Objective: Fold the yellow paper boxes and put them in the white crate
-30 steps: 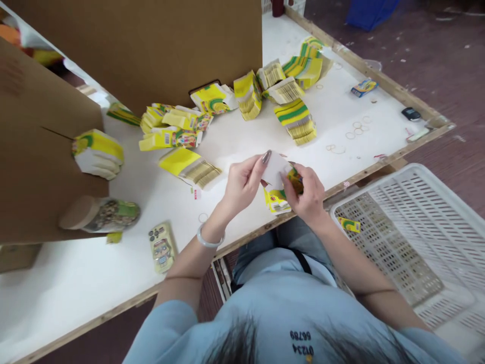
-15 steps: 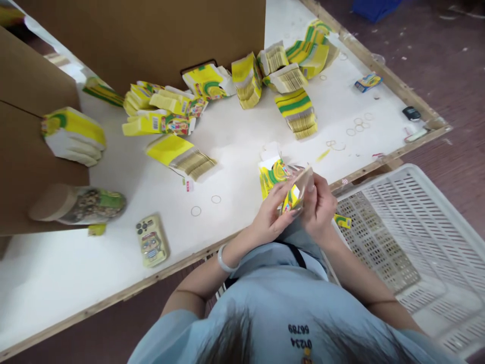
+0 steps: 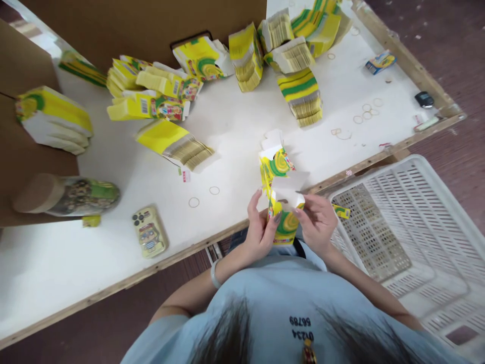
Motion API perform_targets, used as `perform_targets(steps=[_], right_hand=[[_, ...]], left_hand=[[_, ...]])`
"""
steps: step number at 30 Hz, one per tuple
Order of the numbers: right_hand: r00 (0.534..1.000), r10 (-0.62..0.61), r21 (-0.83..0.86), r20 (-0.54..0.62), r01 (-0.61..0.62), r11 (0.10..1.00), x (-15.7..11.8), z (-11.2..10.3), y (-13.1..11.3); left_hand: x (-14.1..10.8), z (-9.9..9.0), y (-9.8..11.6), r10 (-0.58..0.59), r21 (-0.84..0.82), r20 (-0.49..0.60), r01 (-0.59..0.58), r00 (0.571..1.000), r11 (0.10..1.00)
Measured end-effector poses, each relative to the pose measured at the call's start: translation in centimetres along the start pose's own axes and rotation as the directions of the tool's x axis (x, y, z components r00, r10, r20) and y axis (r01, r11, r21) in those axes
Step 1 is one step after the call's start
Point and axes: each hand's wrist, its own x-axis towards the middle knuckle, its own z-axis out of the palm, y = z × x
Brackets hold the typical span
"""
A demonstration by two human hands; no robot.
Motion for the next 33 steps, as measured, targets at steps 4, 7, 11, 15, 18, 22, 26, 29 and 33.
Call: perform_targets(steps=[4, 7, 11, 15, 18, 22, 26, 29, 33], right_hand=[[0.981, 0.032, 0.028, 0.190, -0.038, 0.999, -1.7, -1.3, -0.8], [0.964, 0.063, -0.033, 0.260, -0.057, 0.998, -2.5, -1.5, -1.1], [0.994, -0.053, -0.156, 0.096, 0.067, 0.985, -3.3, -1.2, -0.2], [0.906, -0.270, -0.109, 0.326, 0.320, 0.941, -2.8, -2.1, 1.0], [0.815, -0.331, 0.018, 0.475, 0.367, 0.930, -2.3, -3.0, 0.9], [0.820, 0.097, 0.066, 0.563, -0.161, 0.985, -2.4, -2.8, -0.7], [0.696, 0.358, 0.128, 0.623, -0.542, 0.831, -2.5, -2.2, -1.8], [0.700, 0.337, 0.222, 0.629, -0.577, 0.786, -2.0, -2.5, -1.6], [0.618, 0.315, 0.242, 0.720, -0.649, 0.721, -1.7, -2.9, -1.0]], left_hand=[[-2.2, -1.2, 0.2, -0.161, 0.007, 0.141, 0.161, 0.977, 0.987], [-2.2, -2.0, 0.8, -0.264, 0.005, 0.216, 0.269, 0.940, 0.963], [-1.8, -2.8, 0.8, -0.161, 0.148, 0.186, 0.134, 0.969, 0.980], [-1.5, -3.4, 0.7, -0.074, 0.261, 0.149, 0.033, 0.986, 0.965], [-1.0, -3.7, 1.5, -0.138, 0.347, 0.188, 0.065, 0.972, 0.936], [-0.3, -3.8, 2.7, -0.136, 0.432, 0.156, 0.057, 0.978, 0.900], [0.0, -3.7, 2.9, -0.085, 0.476, 0.175, -0.009, 0.981, 0.879], [0.1, -3.7, 2.6, -0.051, 0.492, 0.210, -0.060, 0.976, 0.869], [-0.4, -4.1, 2.5, -0.031, 0.512, 0.263, -0.113, 0.964, 0.852]])
